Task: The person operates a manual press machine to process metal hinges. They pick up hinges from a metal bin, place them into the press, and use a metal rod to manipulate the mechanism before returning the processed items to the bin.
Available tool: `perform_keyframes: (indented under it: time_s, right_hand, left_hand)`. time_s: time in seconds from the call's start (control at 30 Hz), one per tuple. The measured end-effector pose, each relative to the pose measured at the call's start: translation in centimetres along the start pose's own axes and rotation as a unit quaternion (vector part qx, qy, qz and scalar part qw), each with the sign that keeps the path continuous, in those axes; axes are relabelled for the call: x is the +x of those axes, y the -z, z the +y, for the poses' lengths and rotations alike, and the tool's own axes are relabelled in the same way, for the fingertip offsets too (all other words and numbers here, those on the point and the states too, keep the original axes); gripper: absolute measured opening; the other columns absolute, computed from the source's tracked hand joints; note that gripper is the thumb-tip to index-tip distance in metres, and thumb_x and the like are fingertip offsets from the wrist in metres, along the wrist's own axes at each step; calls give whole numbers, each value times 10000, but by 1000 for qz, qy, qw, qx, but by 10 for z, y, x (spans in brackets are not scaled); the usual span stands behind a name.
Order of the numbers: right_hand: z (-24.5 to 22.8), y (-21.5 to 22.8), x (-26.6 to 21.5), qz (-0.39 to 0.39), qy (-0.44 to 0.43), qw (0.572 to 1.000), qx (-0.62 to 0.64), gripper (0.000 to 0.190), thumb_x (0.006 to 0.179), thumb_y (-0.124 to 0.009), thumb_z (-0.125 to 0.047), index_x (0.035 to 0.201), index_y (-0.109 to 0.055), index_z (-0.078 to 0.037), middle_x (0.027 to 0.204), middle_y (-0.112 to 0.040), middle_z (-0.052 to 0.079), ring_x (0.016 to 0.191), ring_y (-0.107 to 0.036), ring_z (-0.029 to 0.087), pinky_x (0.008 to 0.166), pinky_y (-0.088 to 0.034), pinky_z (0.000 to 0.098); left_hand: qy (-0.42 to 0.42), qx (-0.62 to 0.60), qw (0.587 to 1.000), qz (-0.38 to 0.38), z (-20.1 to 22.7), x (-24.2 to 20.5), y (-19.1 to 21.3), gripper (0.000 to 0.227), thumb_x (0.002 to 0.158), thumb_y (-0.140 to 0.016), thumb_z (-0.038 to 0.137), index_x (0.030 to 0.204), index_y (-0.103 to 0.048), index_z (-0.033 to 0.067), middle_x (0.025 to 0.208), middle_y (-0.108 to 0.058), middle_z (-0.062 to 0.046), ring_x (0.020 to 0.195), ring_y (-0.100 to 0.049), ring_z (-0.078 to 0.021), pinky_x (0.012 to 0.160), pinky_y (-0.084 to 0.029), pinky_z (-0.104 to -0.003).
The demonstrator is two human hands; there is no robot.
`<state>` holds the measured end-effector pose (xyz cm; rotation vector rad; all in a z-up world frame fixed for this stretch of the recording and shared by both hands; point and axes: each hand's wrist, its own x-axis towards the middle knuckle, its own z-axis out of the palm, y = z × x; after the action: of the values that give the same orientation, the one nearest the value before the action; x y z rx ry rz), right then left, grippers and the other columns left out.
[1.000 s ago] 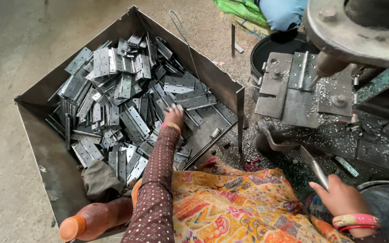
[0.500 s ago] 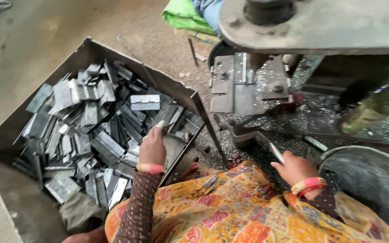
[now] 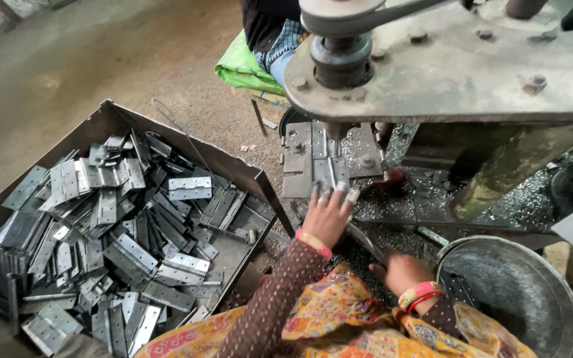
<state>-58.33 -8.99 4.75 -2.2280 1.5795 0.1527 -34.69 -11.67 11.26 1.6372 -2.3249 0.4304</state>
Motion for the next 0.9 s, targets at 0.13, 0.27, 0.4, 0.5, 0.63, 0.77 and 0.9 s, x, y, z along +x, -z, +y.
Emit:
perform_keyframes:
  time_s: [0.13,0.27,0.4,0.5,0.63,0.77,0.9]
  right_hand:
    - [-11,15,-3,-41,-26,999,11,544,861,-670,-577,1066,-600,-78,838,-760,186,824,-758,384,740,-593,495]
    - [-26,43,11,-37,-30,999,-23,553,831,-721,-586,1028,-644,-75,884,-738,190,853,-741,397,749,-591,498]
    - [-18,38,20,-50,-29,998,-20,560,853,-696,-603,1022,-646,-71,867,-747,191,837,-749,399,742,-594,494]
    - [3,-19,9,-11,-25,999,27,490,902,-643,-548,1034,-622,-77,838,-745,204,807,-749,414,717,-581,521]
    - [17,-70,-2,36,-59,998,12,494,913,-630,-560,1025,-608,-80,820,-739,214,811,-739,422,723,-574,528]
    - [6,-29,6,-24,-55,998,-12,520,870,-682,-582,1015,-626,-85,829,-741,200,812,-738,413,722,-570,534]
    - [-11,33,26,-20,-5,1000,-21,522,827,-713,-591,994,-655,-99,812,-743,188,787,-748,400,709,-588,504]
  left_hand:
    - [165,8,985,51,4,-9,6,487,962,-517,360,1268,-620,-5,1446,-525,-232,1392,-452,-358,1123,-258,-647]
    - [202,-40,975,-86,1,5,16,391,971,-521,290,1194,-677,9,1475,-508,-188,1444,-410,-340,1199,-194,-648]
    - [219,-50,969,-101,-4,18,18,314,946,-526,223,1109,-716,33,1480,-504,-198,1410,-432,-360,1194,-205,-627]
    - [211,-28,972,-102,-7,19,13,312,931,-538,209,1120,-719,39,1453,-533,-180,1381,-480,-343,1207,-212,-619]
    - [237,-92,966,-52,-17,8,10,331,996,-510,236,1150,-718,29,1476,-538,-175,1341,-529,-334,1197,-238,-594]
    - [203,-49,973,-94,-13,2,4,315,1046,-488,229,1117,-736,49,1485,-542,-160,1385,-522,-321,1256,-230,-554]
    - [188,-35,980,-48,-11,19,-2,633,739,-615,419,1262,-695,72,1457,-498,-234,1363,-469,-402,1182,-207,-618]
